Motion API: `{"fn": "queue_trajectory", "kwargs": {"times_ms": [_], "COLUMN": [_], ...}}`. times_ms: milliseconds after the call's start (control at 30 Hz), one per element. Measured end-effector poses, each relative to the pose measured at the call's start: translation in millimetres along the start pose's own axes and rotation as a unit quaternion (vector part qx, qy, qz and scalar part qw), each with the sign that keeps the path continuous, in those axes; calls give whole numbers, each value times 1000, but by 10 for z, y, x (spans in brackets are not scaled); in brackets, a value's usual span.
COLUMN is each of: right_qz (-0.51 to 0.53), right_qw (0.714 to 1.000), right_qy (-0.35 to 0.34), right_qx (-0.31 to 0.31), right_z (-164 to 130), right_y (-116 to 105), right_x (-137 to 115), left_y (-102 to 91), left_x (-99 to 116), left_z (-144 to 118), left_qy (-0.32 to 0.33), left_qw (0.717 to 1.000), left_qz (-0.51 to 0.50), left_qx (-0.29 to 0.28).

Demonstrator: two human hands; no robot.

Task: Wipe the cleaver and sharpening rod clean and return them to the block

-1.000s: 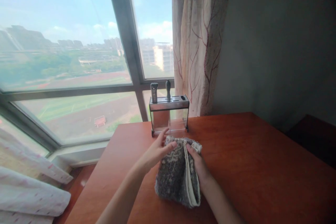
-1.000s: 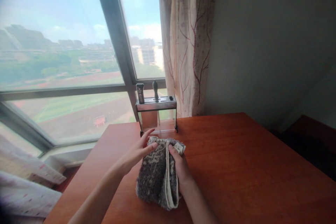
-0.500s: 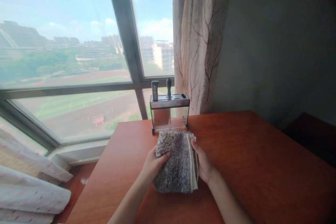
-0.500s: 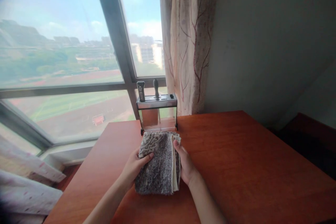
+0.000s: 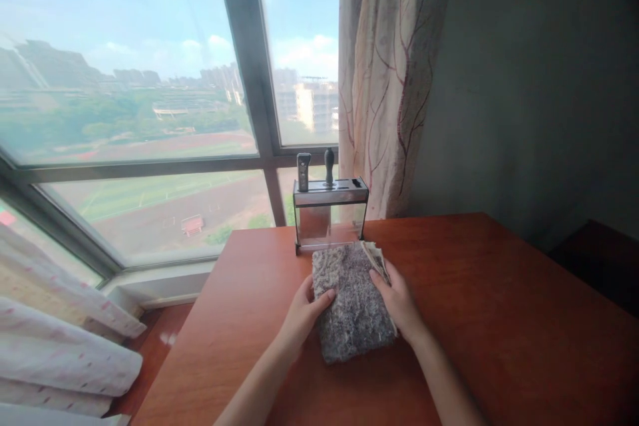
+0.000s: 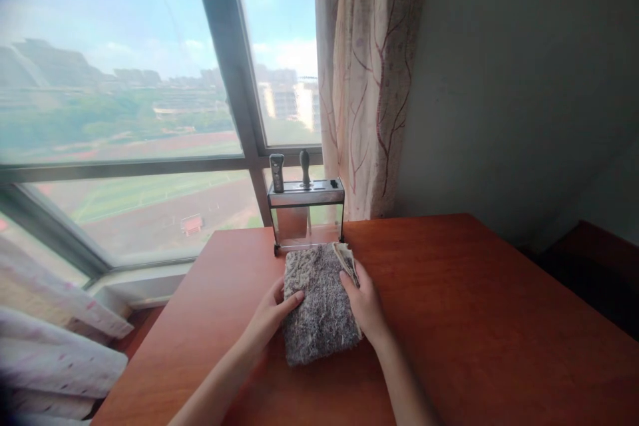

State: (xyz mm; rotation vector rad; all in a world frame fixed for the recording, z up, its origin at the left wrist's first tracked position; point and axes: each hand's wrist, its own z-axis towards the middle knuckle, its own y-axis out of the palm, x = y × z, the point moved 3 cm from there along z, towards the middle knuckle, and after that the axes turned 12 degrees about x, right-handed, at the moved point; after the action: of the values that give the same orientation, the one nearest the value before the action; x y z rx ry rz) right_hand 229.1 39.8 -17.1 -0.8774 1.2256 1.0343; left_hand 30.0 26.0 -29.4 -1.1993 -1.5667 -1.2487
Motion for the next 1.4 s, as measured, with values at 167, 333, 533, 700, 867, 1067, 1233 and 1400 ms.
{"fn": "queue_trajectory", "kwargs": {"times_ms": [167, 333, 533, 700, 867, 1067, 1233, 1400], "right_qz": [-45, -275, -323, -363, -454, -537, -513, -572], "right_qw": [999, 960, 940, 921, 871, 801, 813, 792], "right_qy": [14, -10, -92, -115, -171, -244, -277, -214], "right_qx": [14, 54, 67, 78, 81, 101, 18, 8], "right_z": [262, 431, 451, 486, 442, 257, 61, 5], "right_y": [-463, -1007, -1256, -1325, -1283, -992, -697, -657], "right_x": [134, 528, 547, 546, 526, 232, 173, 410], "left_y": [3, 23, 54, 34, 28, 43, 38, 41], "left_x": [-212, -254, -233, -275, -294, -276, -266, -280], "left_z": [85, 69, 16, 34, 33, 19, 14, -16], "left_qy": [-22, -1, 36, 59, 68, 77, 73, 69], "left_qw": [999, 996, 990, 983, 980, 976, 974, 972], "left_qz": [46, 92, 132, 173, 187, 202, 212, 222], "left_qx": [-9, -12, -20, -23, -24, -35, -39, -33]}}
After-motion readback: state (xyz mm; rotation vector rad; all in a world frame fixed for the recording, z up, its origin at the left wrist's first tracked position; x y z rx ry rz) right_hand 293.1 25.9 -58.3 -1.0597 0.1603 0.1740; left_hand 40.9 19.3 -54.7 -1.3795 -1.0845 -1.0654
